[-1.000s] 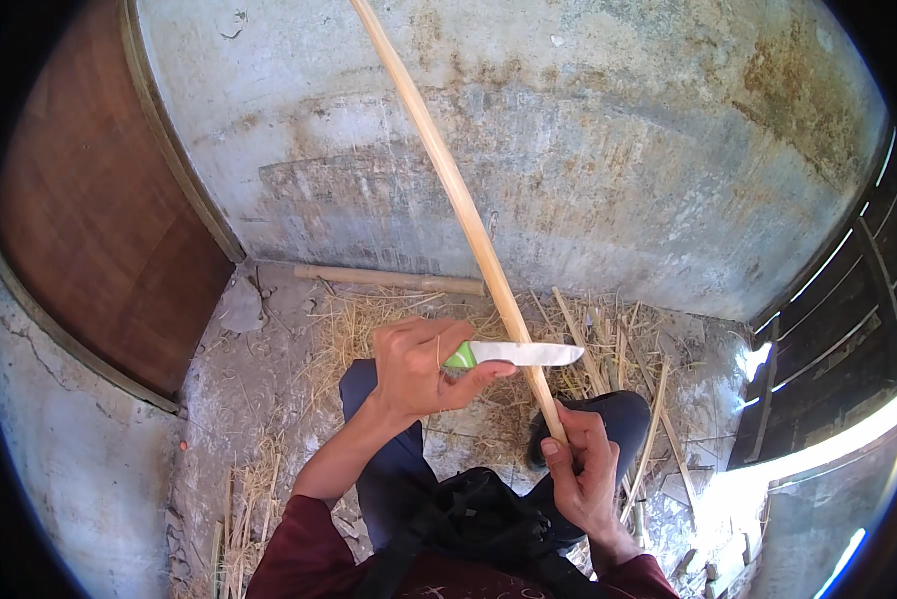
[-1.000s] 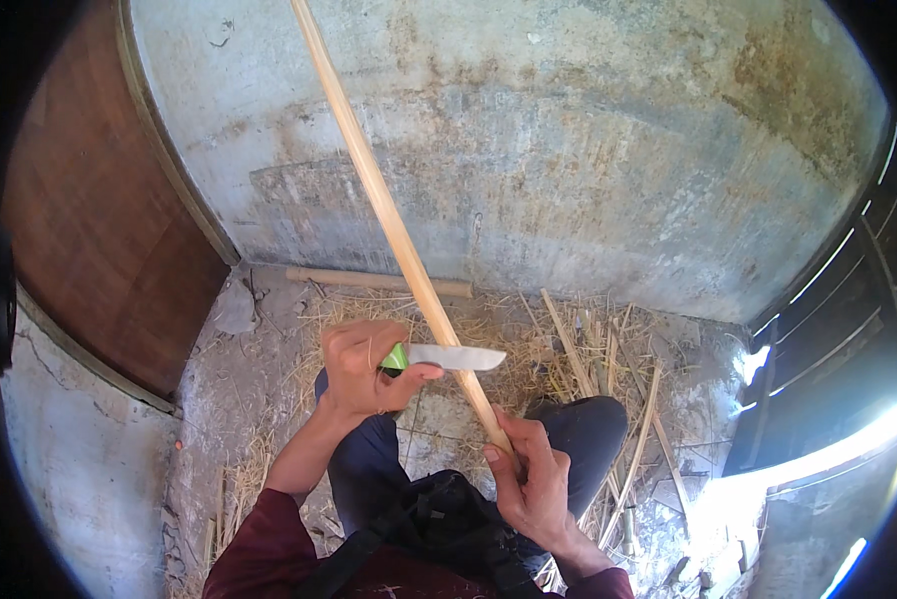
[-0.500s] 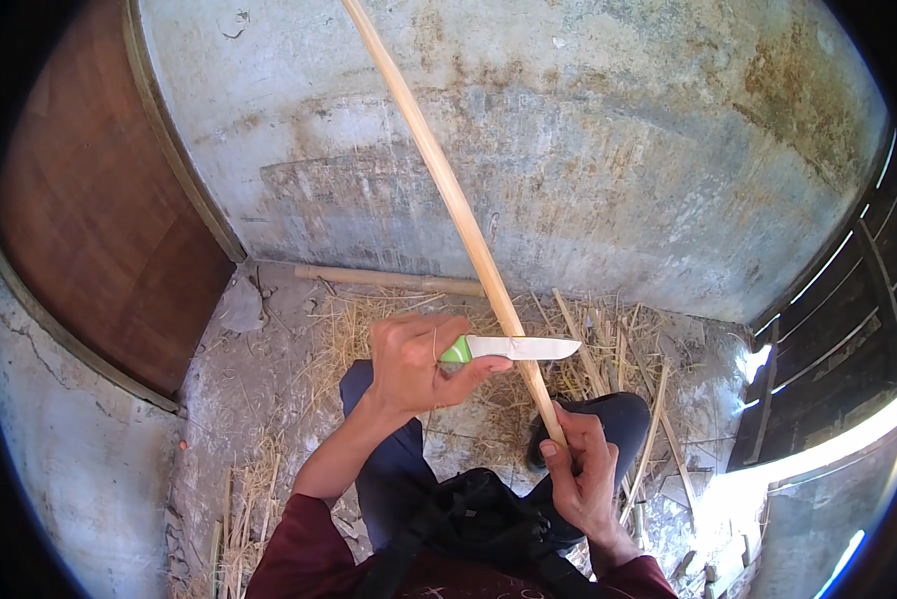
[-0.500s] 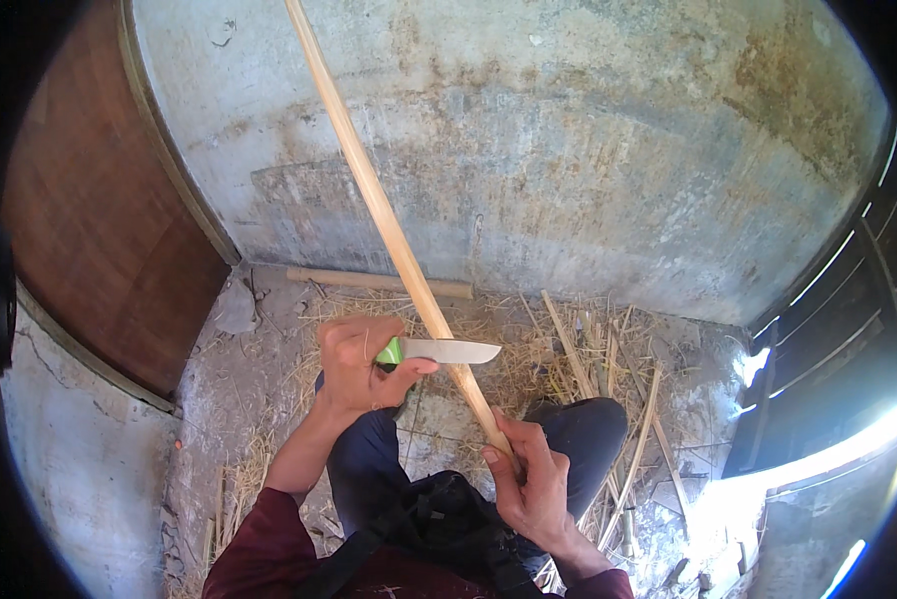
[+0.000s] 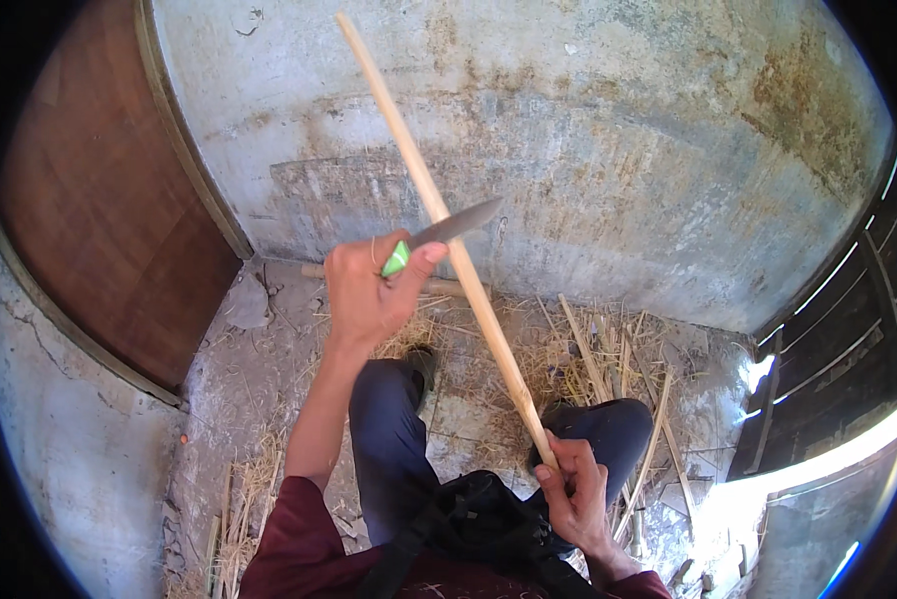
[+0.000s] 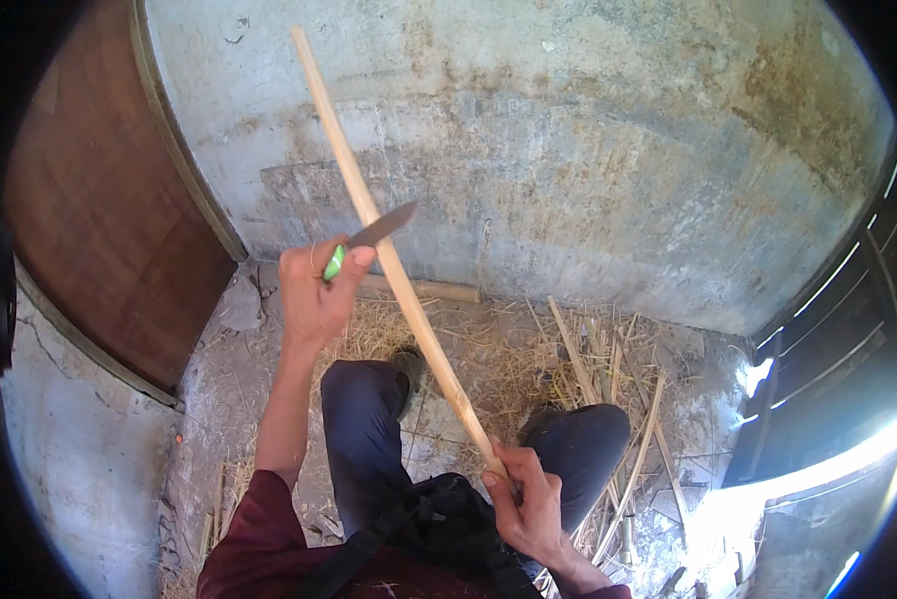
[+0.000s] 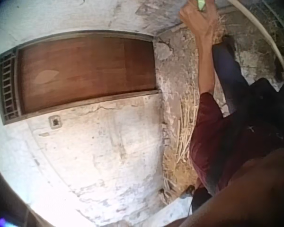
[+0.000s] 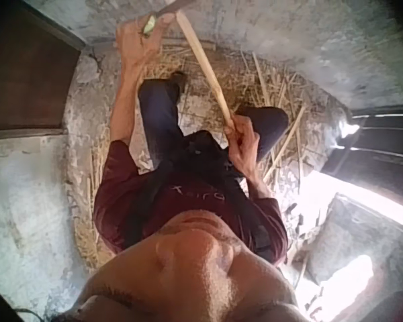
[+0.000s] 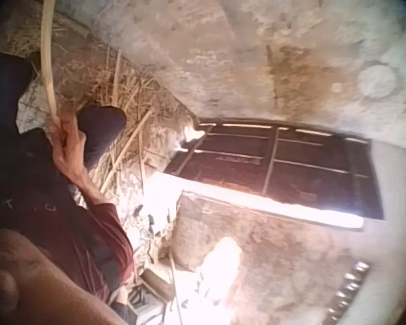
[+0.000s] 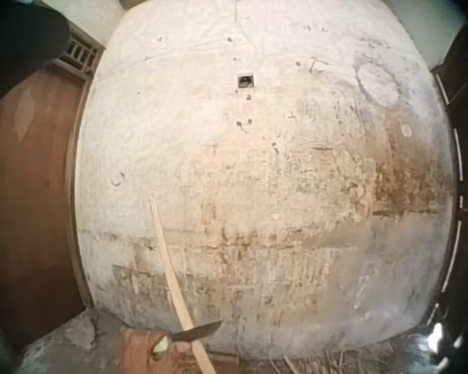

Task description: The person carves a long wooden stick using a small knife, shaving off pieces of wood while sitting on the floor.

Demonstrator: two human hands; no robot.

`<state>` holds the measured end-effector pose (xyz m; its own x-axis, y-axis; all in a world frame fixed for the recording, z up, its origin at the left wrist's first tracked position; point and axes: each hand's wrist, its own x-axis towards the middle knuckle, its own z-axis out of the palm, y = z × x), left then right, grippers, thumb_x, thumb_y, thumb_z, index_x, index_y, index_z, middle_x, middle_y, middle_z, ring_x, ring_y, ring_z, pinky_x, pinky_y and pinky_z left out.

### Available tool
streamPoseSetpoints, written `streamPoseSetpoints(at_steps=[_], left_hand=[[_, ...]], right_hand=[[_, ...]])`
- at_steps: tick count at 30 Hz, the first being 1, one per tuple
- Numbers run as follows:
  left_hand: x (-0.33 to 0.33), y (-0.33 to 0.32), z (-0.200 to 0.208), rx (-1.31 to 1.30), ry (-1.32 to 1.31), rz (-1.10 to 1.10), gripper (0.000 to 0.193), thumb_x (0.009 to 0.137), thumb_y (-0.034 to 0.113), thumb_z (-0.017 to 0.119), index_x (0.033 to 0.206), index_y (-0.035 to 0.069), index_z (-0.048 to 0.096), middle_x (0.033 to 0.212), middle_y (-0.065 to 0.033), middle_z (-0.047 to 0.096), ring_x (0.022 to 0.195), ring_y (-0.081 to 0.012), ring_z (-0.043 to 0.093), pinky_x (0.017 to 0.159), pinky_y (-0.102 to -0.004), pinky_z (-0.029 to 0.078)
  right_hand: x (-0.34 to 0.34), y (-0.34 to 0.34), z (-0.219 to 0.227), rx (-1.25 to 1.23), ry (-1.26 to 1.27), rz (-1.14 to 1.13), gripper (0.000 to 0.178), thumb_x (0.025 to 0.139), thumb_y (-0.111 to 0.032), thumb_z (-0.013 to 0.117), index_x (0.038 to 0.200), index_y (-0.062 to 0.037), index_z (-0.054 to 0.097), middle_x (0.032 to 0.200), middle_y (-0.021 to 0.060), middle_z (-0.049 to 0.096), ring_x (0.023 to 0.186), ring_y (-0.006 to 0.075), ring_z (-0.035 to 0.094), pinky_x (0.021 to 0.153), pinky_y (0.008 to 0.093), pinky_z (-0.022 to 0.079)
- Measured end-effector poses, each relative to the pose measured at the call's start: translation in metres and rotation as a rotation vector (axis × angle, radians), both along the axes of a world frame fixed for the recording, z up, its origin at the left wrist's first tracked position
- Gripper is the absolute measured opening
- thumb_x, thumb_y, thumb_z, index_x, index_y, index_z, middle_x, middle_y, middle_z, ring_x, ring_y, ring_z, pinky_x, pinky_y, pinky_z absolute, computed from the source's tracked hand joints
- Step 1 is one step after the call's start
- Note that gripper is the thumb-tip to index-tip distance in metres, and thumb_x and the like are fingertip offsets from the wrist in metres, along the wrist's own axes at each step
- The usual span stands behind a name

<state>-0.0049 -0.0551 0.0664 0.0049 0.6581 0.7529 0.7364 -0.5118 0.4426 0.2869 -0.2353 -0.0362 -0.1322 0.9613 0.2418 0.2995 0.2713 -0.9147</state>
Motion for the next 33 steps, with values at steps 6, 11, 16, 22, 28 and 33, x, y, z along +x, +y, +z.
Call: streamPoseSetpoints(at_steps=[6, 11, 16, 22, 28, 33], left_hand=[[-0.02, -0.016, -0.003, -0.052, -0.207, -0.211, 0.059, 0.1, 0.05, 0.073, 0.076, -0.003, 0.063, 0.056, -0.0111, 0.039, 0.053, -0.0214, 0.039, 0.052, -0.0397, 0.033], [0.008, -0.039, -0.019, 0.007, -0.028, -0.211, 0.054, 0.097, 0.048, 0.076, 0.079, -0.002, 0.065, 0.058, -0.014, 0.048, 0.051, -0.0271, 0.052, 0.052, -0.0416, 0.04], [0.034, -0.058, -0.035, -0.104, 0.229, -0.318, 0.047, 0.09, 0.048, 0.082, 0.083, 0.003, 0.069, 0.066, -0.0132, 0.063, 0.055, -0.0325, 0.065, 0.051, -0.0412, 0.047], [0.045, -0.064, -0.051, 0.067, 0.256, -0.389, 0.046, 0.087, 0.05, 0.084, 0.086, 0.006, 0.07, 0.072, -0.0072, 0.069, 0.053, -0.0279, 0.065, 0.049, -0.0381, 0.047], [0.046, -0.059, -0.057, 0.001, 0.266, -0.33, 0.047, 0.086, 0.051, 0.085, 0.087, 0.006, 0.071, 0.068, -0.0074, 0.068, 0.052, -0.0269, 0.065, 0.05, -0.037, 0.048], [0.049, -0.056, -0.057, 0.08, 0.23, -0.333, 0.046, 0.087, 0.05, 0.084, 0.087, 0.006, 0.072, 0.067, -0.008, 0.068, 0.053, -0.0271, 0.065, 0.05, -0.0366, 0.048]], right_hand=[[0.014, 0.01, 0.002, -0.046, -0.062, -0.088, 0.032, 0.101, -0.001, 0.07, 0.133, 0.001, 0.061, 0.087, 0.014, 0.078, 0.071, 0.009, 0.066, 0.063, 0.0257, 0.05], [0.019, 0.019, 0.002, -0.008, 0.029, -0.152, 0.033, 0.103, 0.001, 0.067, 0.134, 0.0018, 0.059, 0.088, 0.0099, 0.078, 0.072, 0.0044, 0.062, 0.062, 0.0238, 0.048], [0.009, 0.022, 0.014, -0.005, 0.02, -0.126, 0.032, 0.102, 0.001, 0.067, 0.133, 0.0024, 0.059, 0.09, 0.0118, 0.079, 0.071, 0.0044, 0.061, 0.061, 0.0232, 0.047], [0.008, 0.024, 0.018, 0.011, 0.008, -0.121, 0.031, 0.102, 0.001, 0.068, 0.132, 0.0037, 0.058, 0.097, 0.016, 0.08, 0.072, 0.0061, 0.064, 0.061, 0.0241, 0.048], [0.002, 0.02, 0.026, 0.013, 0.032, -0.095, 0.031, 0.102, 0.002, 0.068, 0.132, 0.0056, 0.057, 0.11, 0.0195, 0.08, 0.086, 0.0068, 0.068, 0.07, 0.0235, 0.052], [-0.001, 0.018, 0.028, 0.012, 0.079, -0.062, 0.032, 0.103, 0.002, 0.067, 0.133, 0.0055, 0.057, 0.111, 0.02, 0.08, 0.089, 0.007, 0.068, 0.072, 0.0233, 0.053]])
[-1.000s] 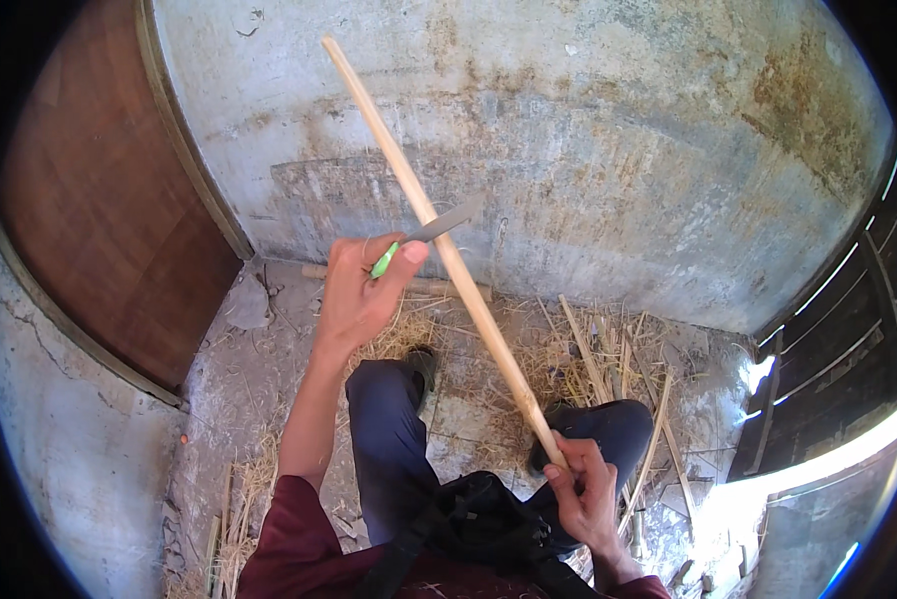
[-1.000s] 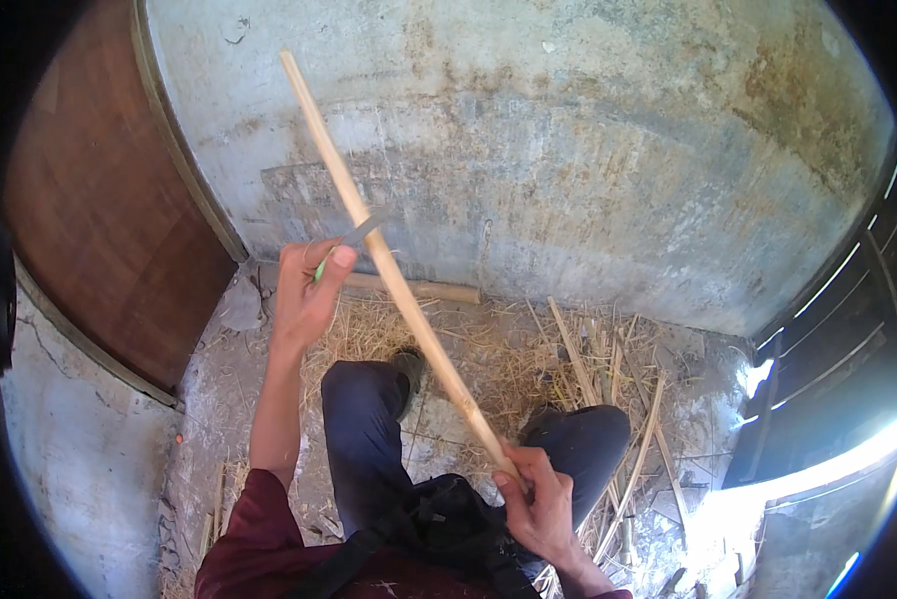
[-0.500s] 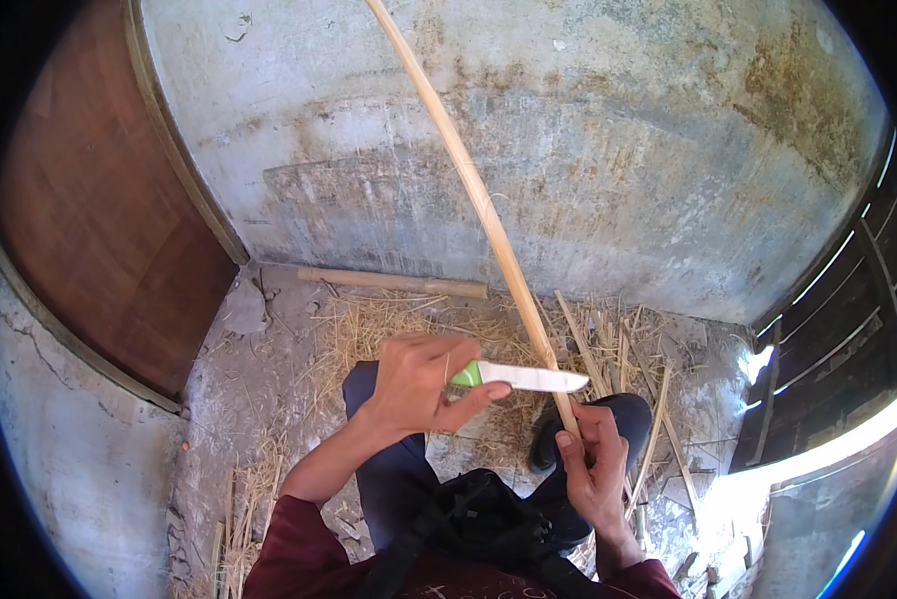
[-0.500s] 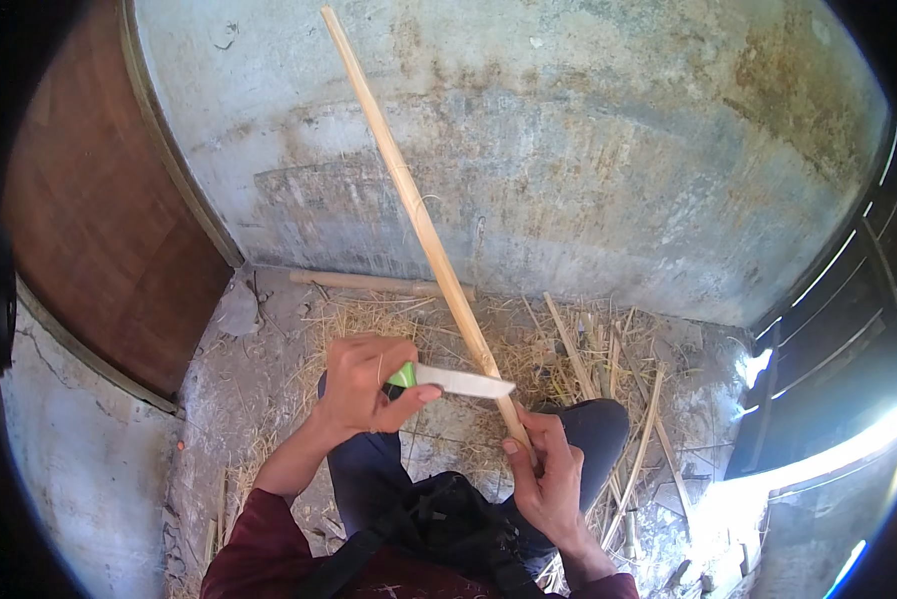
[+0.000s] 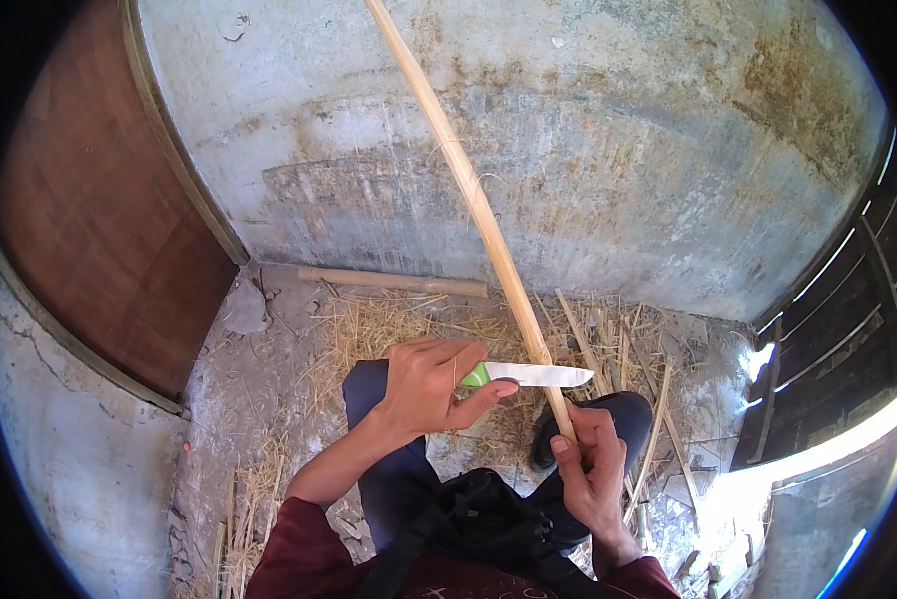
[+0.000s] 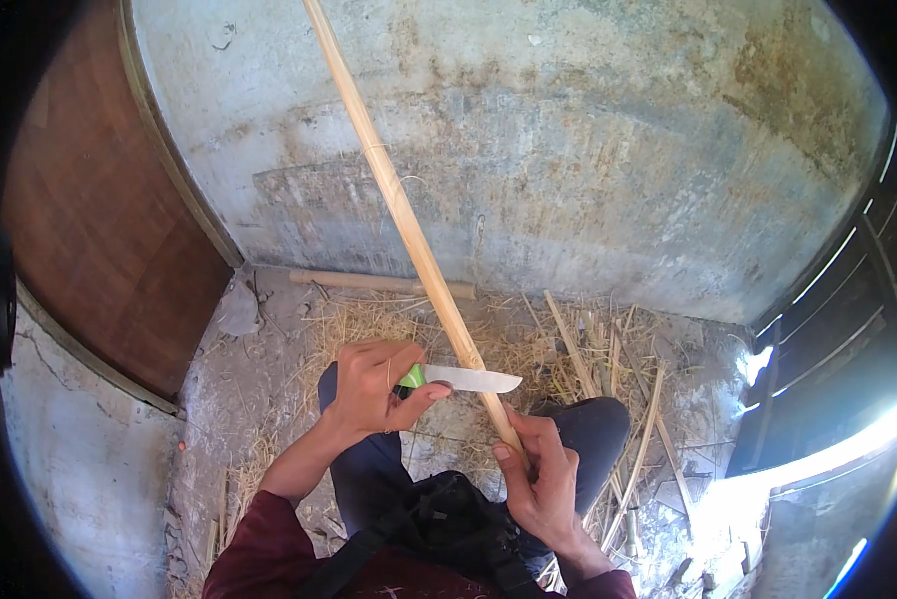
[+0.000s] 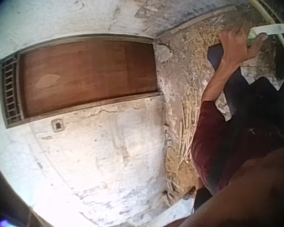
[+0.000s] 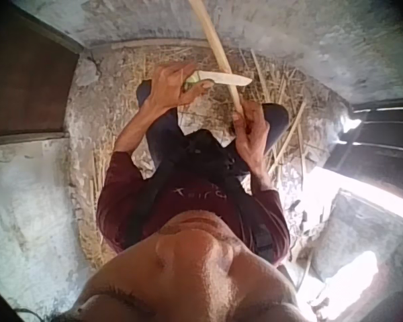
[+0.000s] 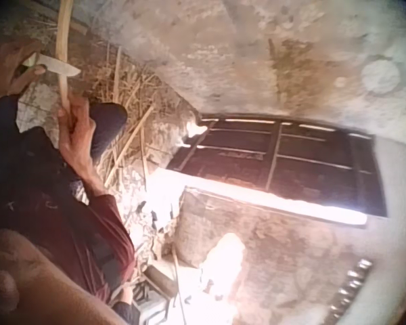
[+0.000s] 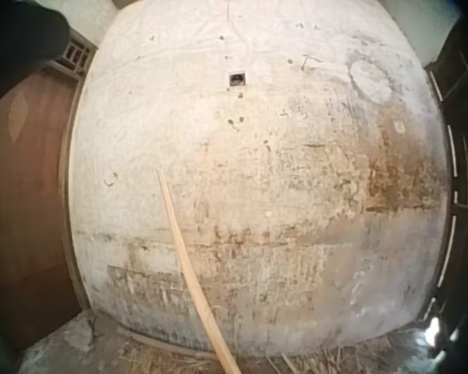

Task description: The person carves a long wooden stick using a small knife, shaving off pieces of wood while sitting on the floor.

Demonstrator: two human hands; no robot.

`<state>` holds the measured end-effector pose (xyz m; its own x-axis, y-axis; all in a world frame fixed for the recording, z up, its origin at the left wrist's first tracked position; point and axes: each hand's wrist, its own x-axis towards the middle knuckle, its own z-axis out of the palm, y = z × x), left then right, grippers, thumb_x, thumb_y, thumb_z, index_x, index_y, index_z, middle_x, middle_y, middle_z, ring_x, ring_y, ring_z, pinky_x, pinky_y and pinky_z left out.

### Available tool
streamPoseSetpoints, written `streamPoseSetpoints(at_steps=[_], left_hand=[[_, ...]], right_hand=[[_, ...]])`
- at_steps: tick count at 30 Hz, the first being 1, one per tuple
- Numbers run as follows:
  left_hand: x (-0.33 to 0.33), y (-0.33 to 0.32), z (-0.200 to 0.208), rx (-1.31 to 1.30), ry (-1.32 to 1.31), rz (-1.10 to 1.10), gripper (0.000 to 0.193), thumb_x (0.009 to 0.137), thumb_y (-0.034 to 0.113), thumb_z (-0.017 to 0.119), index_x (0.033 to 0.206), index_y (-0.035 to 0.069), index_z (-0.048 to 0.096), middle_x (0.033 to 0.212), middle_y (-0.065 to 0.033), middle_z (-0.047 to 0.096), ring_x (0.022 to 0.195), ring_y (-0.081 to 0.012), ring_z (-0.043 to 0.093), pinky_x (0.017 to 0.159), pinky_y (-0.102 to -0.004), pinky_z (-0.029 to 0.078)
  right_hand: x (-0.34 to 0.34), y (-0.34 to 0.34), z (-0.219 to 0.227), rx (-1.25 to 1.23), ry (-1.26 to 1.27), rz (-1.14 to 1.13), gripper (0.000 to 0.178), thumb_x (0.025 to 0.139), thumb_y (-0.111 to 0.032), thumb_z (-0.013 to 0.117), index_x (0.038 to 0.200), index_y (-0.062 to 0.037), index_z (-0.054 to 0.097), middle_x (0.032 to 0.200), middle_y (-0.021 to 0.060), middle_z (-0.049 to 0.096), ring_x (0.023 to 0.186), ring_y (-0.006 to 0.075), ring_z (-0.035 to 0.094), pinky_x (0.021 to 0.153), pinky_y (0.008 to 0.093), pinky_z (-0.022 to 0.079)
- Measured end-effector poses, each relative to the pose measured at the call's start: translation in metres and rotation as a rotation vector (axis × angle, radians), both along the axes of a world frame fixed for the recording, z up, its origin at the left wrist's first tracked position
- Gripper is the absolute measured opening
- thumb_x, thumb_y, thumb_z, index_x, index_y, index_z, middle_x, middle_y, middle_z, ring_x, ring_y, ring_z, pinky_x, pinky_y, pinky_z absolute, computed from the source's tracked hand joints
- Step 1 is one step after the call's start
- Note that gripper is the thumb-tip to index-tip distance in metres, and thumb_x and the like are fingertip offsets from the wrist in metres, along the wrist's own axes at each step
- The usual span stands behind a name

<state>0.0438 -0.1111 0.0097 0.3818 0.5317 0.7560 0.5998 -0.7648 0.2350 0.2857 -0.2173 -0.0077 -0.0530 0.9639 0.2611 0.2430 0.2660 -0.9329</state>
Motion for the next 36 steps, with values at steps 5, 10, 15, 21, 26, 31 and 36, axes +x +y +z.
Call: streamPoseSetpoints(at_steps=[5, 10, 15, 21, 26, 31, 36], left_hand=[[0.0, 0.001, 0.008, 0.023, -0.002, 0.048, 0.046, 0.089, 0.049, 0.083, 0.084, 0.005, 0.071, 0.064, -0.0091, 0.064, 0.052, -0.0289, 0.064, 0.049, -0.0381, 0.047], [-0.012, 0.016, 0.018, 0.039, -0.147, 0.19, 0.044, 0.091, 0.044, 0.082, 0.076, 0.006, 0.065, 0.059, -0.0105, 0.056, 0.049, -0.0315, 0.058, 0.047, -0.0414, 0.042], [-0.018, 0.006, 0.011, -0.02, -0.058, 0.007, 0.044, 0.089, 0.045, 0.084, 0.078, 0.006, 0.066, 0.061, -0.0088, 0.057, 0.049, -0.0298, 0.059, 0.047, -0.0395, 0.043], [-0.009, -0.002, 0.001, -0.034, 0.0, -0.077, 0.043, 0.086, 0.047, 0.086, 0.086, 0.006, 0.071, 0.063, -0.005, 0.063, 0.049, -0.0269, 0.061, 0.048, -0.0366, 0.046], [-0.007, -0.001, 0.002, -0.024, -0.017, -0.051, 0.043, 0.086, 0.047, 0.086, 0.088, 0.006, 0.073, 0.063, -0.005, 0.064, 0.049, -0.0261, 0.062, 0.048, -0.036, 0.047], [-0.006, -0.001, 0.007, -0.022, 0.057, 0.041, 0.047, 0.087, 0.052, 0.084, 0.085, 0.006, 0.073, 0.06, -0.0059, 0.064, 0.049, -0.0258, 0.063, 0.048, -0.0362, 0.046], [-0.005, 0.003, 0.011, -0.001, 0.036, 0.048, 0.047, 0.087, 0.053, 0.084, 0.084, 0.007, 0.073, 0.062, -0.0068, 0.065, 0.049, -0.0262, 0.064, 0.048, -0.0369, 0.046]], right_hand=[[-0.002, -0.001, -0.002, -0.034, 0.024, -0.002, 0.034, 0.103, 0.003, 0.066, 0.135, 0.005, 0.056, 0.104, 0.0179, 0.08, 0.083, 0.0058, 0.066, 0.068, 0.0227, 0.051], [-0.003, -0.006, -0.005, -0.074, 0.027, 0.033, 0.033, 0.104, 0.002, 0.066, 0.135, 0.0051, 0.056, 0.1, 0.016, 0.08, 0.082, 0.0053, 0.065, 0.068, 0.0226, 0.051], [-0.002, -0.003, -0.009, -0.098, 0.074, 0.047, 0.032, 0.104, 0.002, 0.065, 0.135, 0.0051, 0.056, 0.1, 0.0161, 0.079, 0.082, 0.0058, 0.064, 0.069, 0.0232, 0.051], [-0.001, -0.001, -0.008, -0.074, 0.117, 0.027, 0.033, 0.105, 0.002, 0.064, 0.136, 0.0049, 0.055, 0.104, 0.0179, 0.08, 0.085, 0.0055, 0.065, 0.071, 0.0236, 0.051], [-0.004, -0.004, -0.002, -0.085, 0.077, 0.042, 0.033, 0.105, 0.001, 0.064, 0.136, 0.0049, 0.055, 0.104, 0.0179, 0.08, 0.083, 0.0047, 0.063, 0.07, 0.0227, 0.051], [-0.005, -0.002, -0.005, -0.067, 0.064, 0.019, 0.033, 0.104, 0.001, 0.065, 0.136, 0.0049, 0.055, 0.103, 0.0173, 0.08, 0.083, 0.0049, 0.064, 0.07, 0.0229, 0.051], [-0.006, -0.001, -0.006, -0.061, 0.071, 0.003, 0.033, 0.105, 0.0, 0.065, 0.136, 0.0051, 0.055, 0.103, 0.0167, 0.08, 0.083, 0.0053, 0.064, 0.07, 0.0236, 0.052]])
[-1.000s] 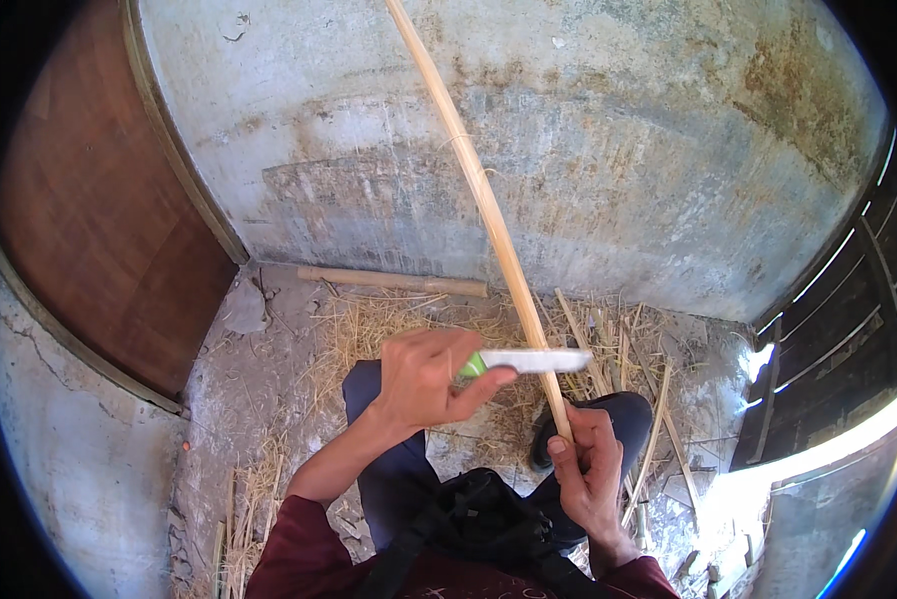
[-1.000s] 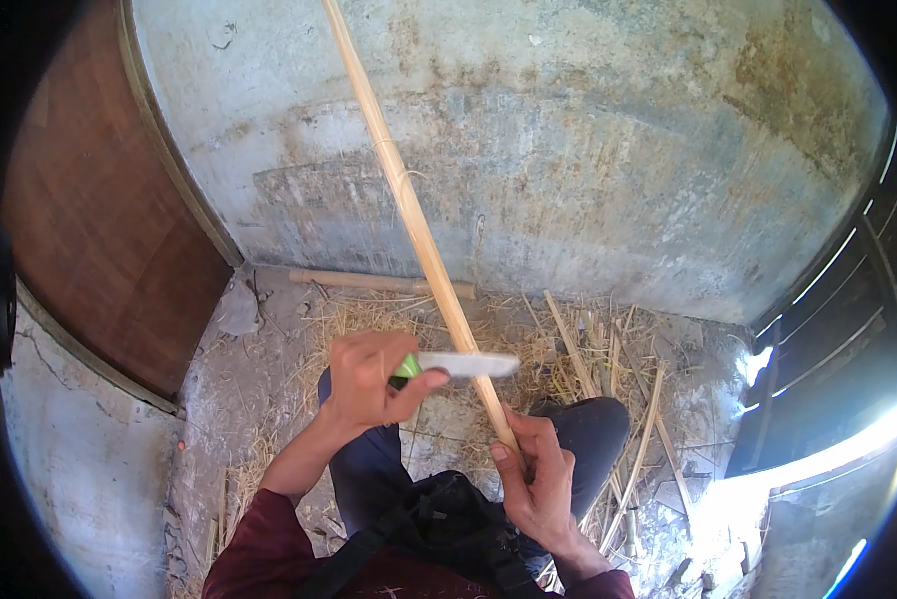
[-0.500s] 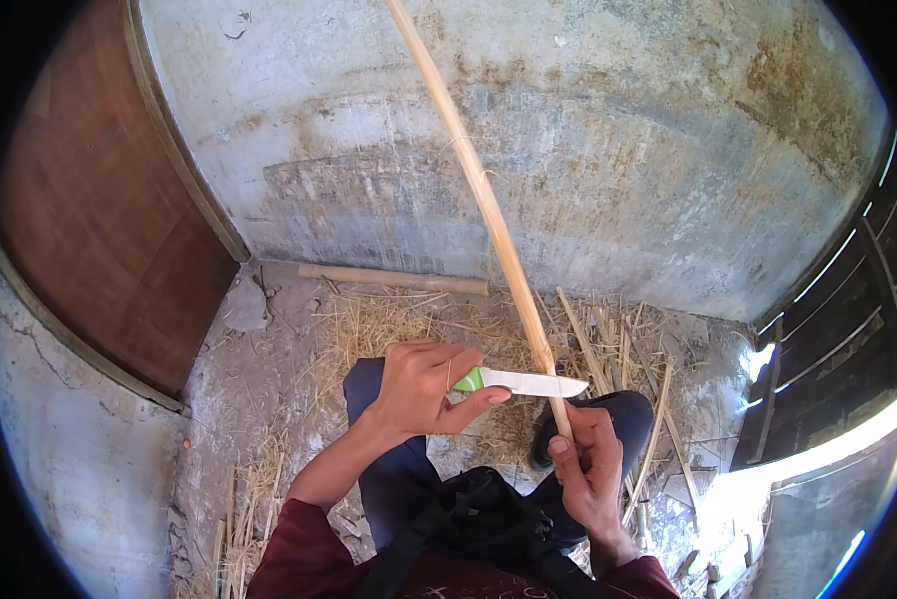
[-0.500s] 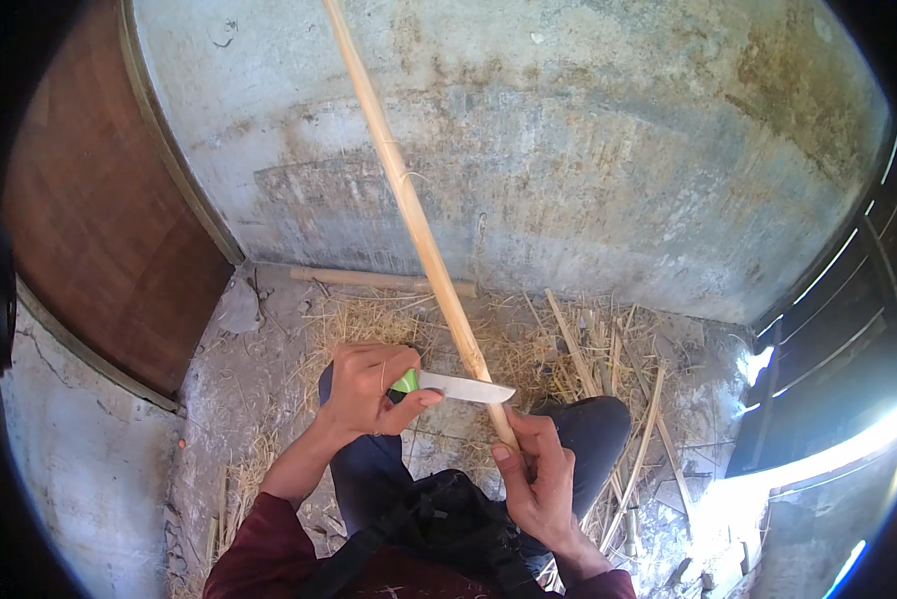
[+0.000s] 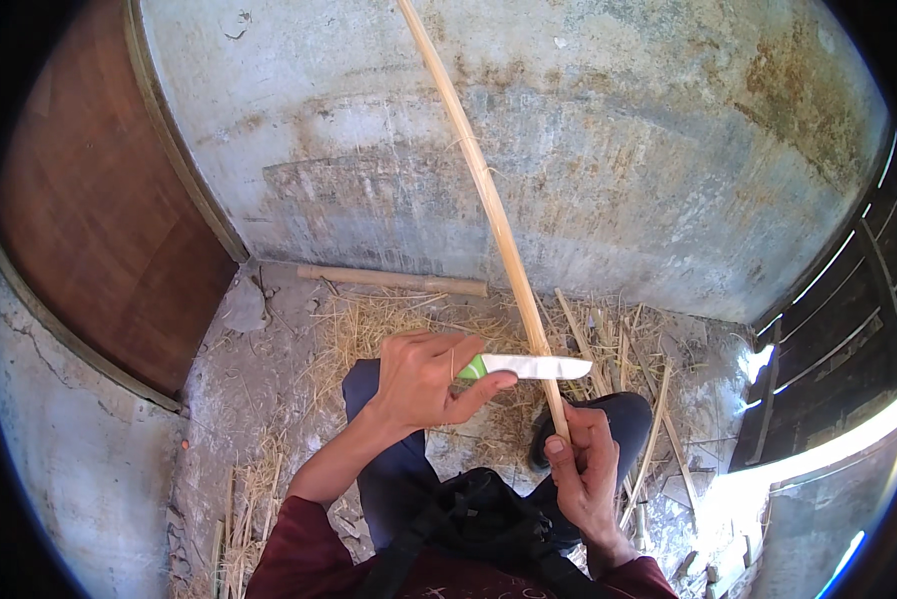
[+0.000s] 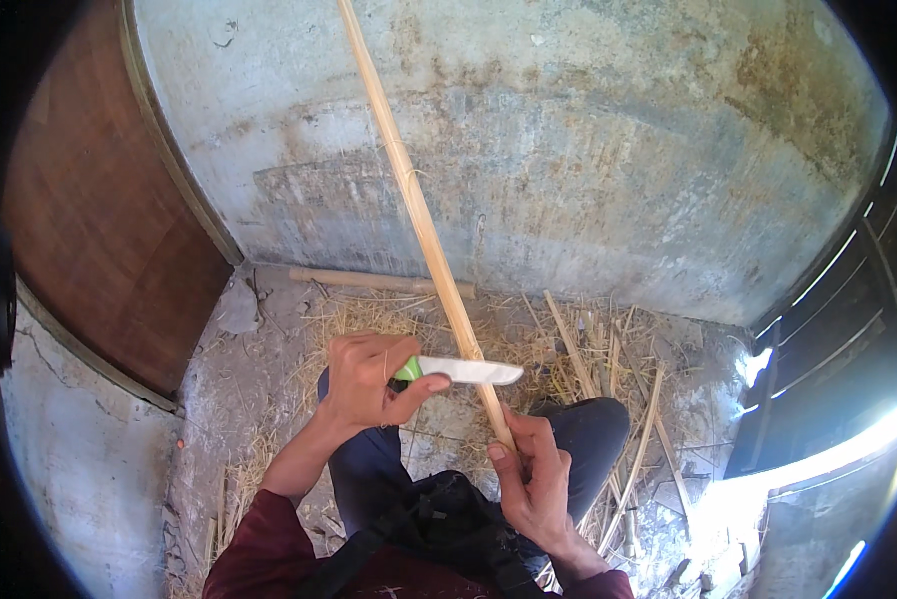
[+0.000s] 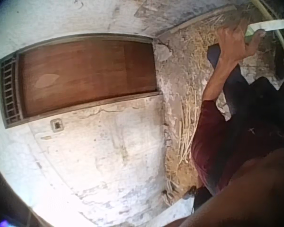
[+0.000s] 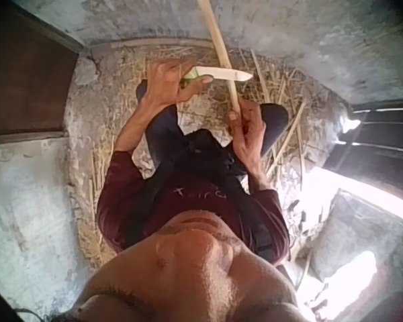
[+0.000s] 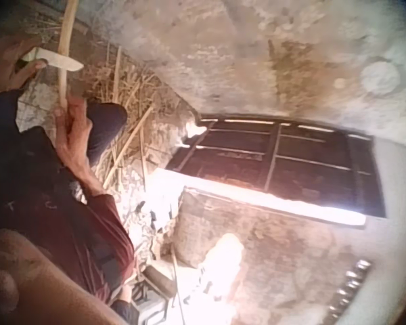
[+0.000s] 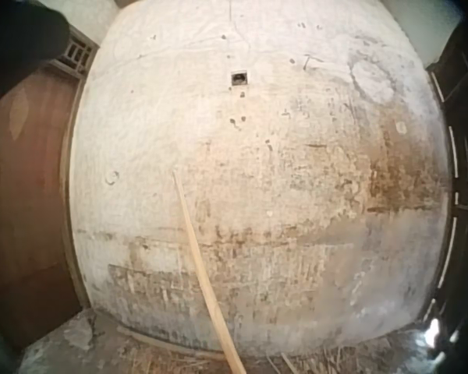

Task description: The person carves a long wooden stick using a small knife, shaving off pieces of wood while sitting on the floor.

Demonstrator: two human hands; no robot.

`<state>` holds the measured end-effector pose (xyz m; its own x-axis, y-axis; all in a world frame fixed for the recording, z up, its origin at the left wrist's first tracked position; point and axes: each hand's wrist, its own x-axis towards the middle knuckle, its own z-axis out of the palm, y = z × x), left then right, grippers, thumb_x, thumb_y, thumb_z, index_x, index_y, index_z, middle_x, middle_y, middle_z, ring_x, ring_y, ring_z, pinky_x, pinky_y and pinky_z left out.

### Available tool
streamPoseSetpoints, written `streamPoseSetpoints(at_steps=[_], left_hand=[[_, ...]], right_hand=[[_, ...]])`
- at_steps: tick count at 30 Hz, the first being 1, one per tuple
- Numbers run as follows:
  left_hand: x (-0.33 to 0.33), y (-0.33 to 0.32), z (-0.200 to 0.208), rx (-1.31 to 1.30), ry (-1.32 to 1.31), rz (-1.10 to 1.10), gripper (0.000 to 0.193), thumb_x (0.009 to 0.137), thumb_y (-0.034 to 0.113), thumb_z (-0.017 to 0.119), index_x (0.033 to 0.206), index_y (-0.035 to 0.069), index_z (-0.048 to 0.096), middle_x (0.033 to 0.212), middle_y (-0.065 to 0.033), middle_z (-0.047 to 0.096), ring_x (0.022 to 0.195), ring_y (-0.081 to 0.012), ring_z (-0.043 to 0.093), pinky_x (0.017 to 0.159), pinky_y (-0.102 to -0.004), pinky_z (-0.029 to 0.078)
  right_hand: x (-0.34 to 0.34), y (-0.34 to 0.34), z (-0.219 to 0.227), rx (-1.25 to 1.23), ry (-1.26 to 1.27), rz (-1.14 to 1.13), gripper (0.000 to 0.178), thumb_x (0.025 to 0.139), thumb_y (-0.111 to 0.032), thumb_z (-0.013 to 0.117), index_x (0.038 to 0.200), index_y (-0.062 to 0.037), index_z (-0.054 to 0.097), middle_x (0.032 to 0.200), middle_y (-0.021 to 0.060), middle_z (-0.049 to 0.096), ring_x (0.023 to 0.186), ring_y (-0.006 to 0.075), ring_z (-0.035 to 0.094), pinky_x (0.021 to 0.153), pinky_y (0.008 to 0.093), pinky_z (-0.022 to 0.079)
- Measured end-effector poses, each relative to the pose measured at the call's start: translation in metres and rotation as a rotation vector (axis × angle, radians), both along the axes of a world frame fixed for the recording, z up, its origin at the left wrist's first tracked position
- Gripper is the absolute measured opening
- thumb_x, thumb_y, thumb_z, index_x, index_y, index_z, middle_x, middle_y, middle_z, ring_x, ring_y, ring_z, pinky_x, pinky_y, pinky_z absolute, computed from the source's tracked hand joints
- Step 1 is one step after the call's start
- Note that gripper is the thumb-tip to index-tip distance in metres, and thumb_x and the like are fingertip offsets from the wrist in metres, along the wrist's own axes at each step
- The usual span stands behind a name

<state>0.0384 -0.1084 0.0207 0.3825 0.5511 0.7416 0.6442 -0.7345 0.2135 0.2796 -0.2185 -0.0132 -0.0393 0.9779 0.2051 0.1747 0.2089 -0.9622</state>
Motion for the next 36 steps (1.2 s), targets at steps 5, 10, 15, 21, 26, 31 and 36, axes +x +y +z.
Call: streamPoseSetpoints(at_steps=[5, 10, 15, 21, 26, 31, 36], left_hand=[[0.002, 0.001, 0.001, 0.025, -0.024, 0.009, 0.047, 0.087, 0.053, 0.084, 0.083, 0.007, 0.072, 0.063, -0.0071, 0.066, 0.051, -0.0265, 0.064, 0.048, -0.0382, 0.047], [0.005, -0.001, 0.004, -0.044, 0.01, 0.019, 0.046, 0.087, 0.05, 0.084, 0.082, 0.007, 0.071, 0.066, -0.0077, 0.069, 0.051, -0.0264, 0.065, 0.049, -0.0383, 0.047], [0.01, -0.002, 0.002, -0.045, -0.034, 0.011, 0.046, 0.087, 0.049, 0.085, 0.078, 0.007, 0.066, 0.061, -0.0072, 0.06, 0.049, -0.0276, 0.06, 0.048, -0.0388, 0.044], [0.008, -0.005, 0.008, -0.016, -0.014, 0.001, 0.044, 0.088, 0.047, 0.084, 0.079, 0.007, 0.067, 0.059, -0.0076, 0.059, 0.049, -0.0284, 0.06, 0.048, -0.039, 0.043], [-0.001, -0.001, 0.005, -0.08, -0.103, 0.055, 0.041, 0.089, 0.045, 0.084, 0.083, 0.007, 0.071, 0.06, -0.0083, 0.062, 0.05, -0.028, 0.063, 0.047, -0.0383, 0.045], [-0.005, -0.008, -0.001, -0.096, -0.033, -0.026, 0.042, 0.089, 0.045, 0.084, 0.08, 0.007, 0.07, 0.057, -0.0075, 0.058, 0.048, -0.0273, 0.061, 0.046, -0.0383, 0.043], [0.002, -0.011, -0.001, -0.08, -0.048, -0.057, 0.044, 0.087, 0.046, 0.084, 0.078, 0.006, 0.067, 0.057, -0.0075, 0.055, 0.047, -0.0286, 0.057, 0.047, -0.0392, 0.042]], right_hand=[[0.001, -0.002, -0.003, -0.017, 0.0, 0.0, 0.034, 0.105, 0.0, 0.064, 0.137, 0.0051, 0.055, 0.101, 0.0159, 0.079, 0.085, 0.0059, 0.065, 0.072, 0.0246, 0.053], [0.001, -0.002, -0.003, -0.039, 0.021, -0.001, 0.034, 0.106, 0.0, 0.063, 0.138, 0.005, 0.054, 0.099, 0.0144, 0.079, 0.083, 0.0054, 0.062, 0.071, 0.0245, 0.052], [-0.001, -0.005, -0.004, -0.053, 0.058, -0.021, 0.033, 0.106, 0.0, 0.062, 0.138, 0.0051, 0.054, 0.096, 0.0122, 0.077, 0.079, 0.0043, 0.059, 0.068, 0.0234, 0.05], [0.0, -0.006, -0.008, -0.026, 0.035, -0.025, 0.031, 0.107, -0.001, 0.062, 0.137, 0.0046, 0.054, 0.088, 0.0079, 0.074, 0.074, 0.0028, 0.054, 0.063, 0.0217, 0.044], [0.001, -0.009, -0.01, -0.131, 0.216, 0.07, 0.027, 0.107, -0.002, 0.061, 0.133, 0.0032, 0.054, 0.084, 0.0021, 0.068, 0.07, 0.0014, 0.048, 0.06, 0.0208, 0.039], [0.0, -0.007, -0.01, -0.121, 0.203, 0.056, 0.029, 0.107, -0.002, 0.061, 0.135, 0.0034, 0.054, 0.087, 0.0026, 0.069, 0.071, 0.0013, 0.05, 0.06, 0.0206, 0.039], [-0.001, -0.007, -0.009, -0.091, 0.17, 0.053, 0.031, 0.107, -0.001, 0.061, 0.136, 0.004, 0.053, 0.096, 0.0077, 0.076, 0.078, 0.0023, 0.056, 0.065, 0.0207, 0.045]])
